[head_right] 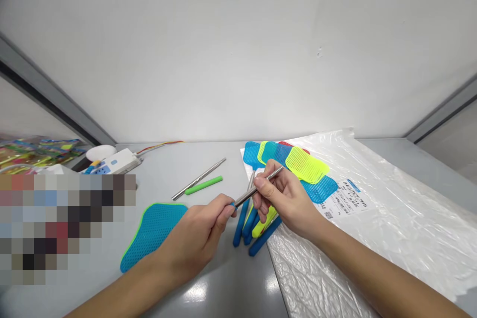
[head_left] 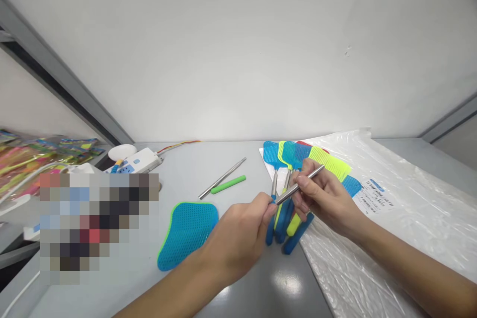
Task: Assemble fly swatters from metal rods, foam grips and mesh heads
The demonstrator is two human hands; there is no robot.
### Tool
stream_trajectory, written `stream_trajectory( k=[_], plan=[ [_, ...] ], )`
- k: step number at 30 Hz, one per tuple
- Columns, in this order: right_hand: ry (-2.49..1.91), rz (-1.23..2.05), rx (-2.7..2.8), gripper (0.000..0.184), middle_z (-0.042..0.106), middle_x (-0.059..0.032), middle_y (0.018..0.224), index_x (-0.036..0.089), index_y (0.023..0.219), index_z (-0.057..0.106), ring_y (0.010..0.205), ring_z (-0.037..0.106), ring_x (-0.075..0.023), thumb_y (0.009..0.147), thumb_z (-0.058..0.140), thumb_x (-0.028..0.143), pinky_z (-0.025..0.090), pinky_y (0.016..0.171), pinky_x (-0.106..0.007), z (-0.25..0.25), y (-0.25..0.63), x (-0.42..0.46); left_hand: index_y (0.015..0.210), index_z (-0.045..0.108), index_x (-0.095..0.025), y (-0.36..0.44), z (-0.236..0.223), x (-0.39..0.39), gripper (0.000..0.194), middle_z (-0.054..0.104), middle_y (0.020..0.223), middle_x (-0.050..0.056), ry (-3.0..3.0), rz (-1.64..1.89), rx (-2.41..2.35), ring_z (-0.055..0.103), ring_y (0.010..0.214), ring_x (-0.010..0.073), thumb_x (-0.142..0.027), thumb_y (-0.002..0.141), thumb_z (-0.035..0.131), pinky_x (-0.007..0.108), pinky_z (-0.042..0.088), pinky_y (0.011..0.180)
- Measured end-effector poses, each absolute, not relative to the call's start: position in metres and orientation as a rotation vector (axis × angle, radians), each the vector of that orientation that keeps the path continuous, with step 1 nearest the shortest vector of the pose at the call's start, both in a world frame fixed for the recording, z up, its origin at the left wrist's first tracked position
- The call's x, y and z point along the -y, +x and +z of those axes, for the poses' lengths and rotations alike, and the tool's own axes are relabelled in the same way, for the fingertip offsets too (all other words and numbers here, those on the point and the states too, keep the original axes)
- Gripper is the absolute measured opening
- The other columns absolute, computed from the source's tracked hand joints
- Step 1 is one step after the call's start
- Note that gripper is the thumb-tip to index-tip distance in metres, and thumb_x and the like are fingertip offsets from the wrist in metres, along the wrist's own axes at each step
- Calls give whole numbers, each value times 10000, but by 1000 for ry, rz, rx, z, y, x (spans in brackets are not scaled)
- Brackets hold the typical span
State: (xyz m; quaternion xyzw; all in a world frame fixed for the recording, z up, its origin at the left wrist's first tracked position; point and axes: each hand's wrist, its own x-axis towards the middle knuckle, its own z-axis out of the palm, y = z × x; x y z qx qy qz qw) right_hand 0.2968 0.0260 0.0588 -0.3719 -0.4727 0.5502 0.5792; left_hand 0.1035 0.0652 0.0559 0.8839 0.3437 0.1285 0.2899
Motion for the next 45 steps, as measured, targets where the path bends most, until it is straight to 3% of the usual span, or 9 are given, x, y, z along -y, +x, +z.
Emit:
stream_trajectory(
  k=[10,16,19,22,26,30,36,41,45],
  plan=[
    [-992,1198,1250,159,613,20,668,256,879,504,570,564,-142,921,571,393,436,486,-265,65,309,-23,880,481,-221,99,58,-64,303,452,594,-36,2353,500,-821,424,509,140,-356,1003,241,263,293,522],
    [-1387,920,1524,224,643,-24,757,259,1039,586,588,576,-163,904,570,436,457,492,-289,75,311,-21,872,488,-213,87,64,-83,317,389,567,-65,2020,921,-907,375,484,104,-386,1013,262,242,320,524],
    [-1575,783,1936,195,650,-35,816,244,1002,606,684,613,-182,935,519,405,477,575,-305,69,285,-23,822,447,-215,82,60,-105,367,356,582,-67,1679,1191,-874,362,506,94,-477,1007,268,216,318,502],
    [-1510,482,2439,218,660,-80,943,203,1031,615,830,631,-245,946,497,366,484,721,-397,56,246,-29,737,379,-215,79,53,-126,419,343,593,-69,1462,1318,-838,310,485,80,-556,973,323,201,296,471],
    [-1556,172,2645,315,654,-102,875,147,931,611,768,618,-276,914,539,454,457,732,-446,45,200,-44,704,366,-212,78,40,-141,464,362,593,-65,1420,1379,-888,314,482,78,-606,948,336,203,296,465],
    [-1609,286,2593,251,659,-65,811,164,846,580,703,599,-232,882,613,411,431,716,-391,43,184,-58,691,395,-205,79,30,-141,463,384,588,-57,1473,1359,-904,366,528,90,-595,940,383,209,310,497],
    [-1731,877,2277,229,639,-18,699,213,750,559,617,558,-178,897,551,389,378,563,-291,48,205,-60,667,408,-201,77,30,-141,477,411,588,-46,1534,1357,-890,396,561,101,-587,946,375,225,320,536],
    [-1767,739,2222,282,657,-47,779,210,879,591,694,584,-205,893,527,484,384,611,-310,52,215,-64,676,389,-207,74,33,-144,474,397,585,-53,1547,1385,-895,381,544,100,-584,959,336,228,310,525],
    [-1733,718,2255,400,634,-35,795,204,919,585,722,566,-214,766,662,566,375,630,-312,44,204,-74,665,404,-202,74,32,-142,469,401,582,-52,1610,1379,-894,381,557,104,-564,961,361,240,307,541]
  ],
)
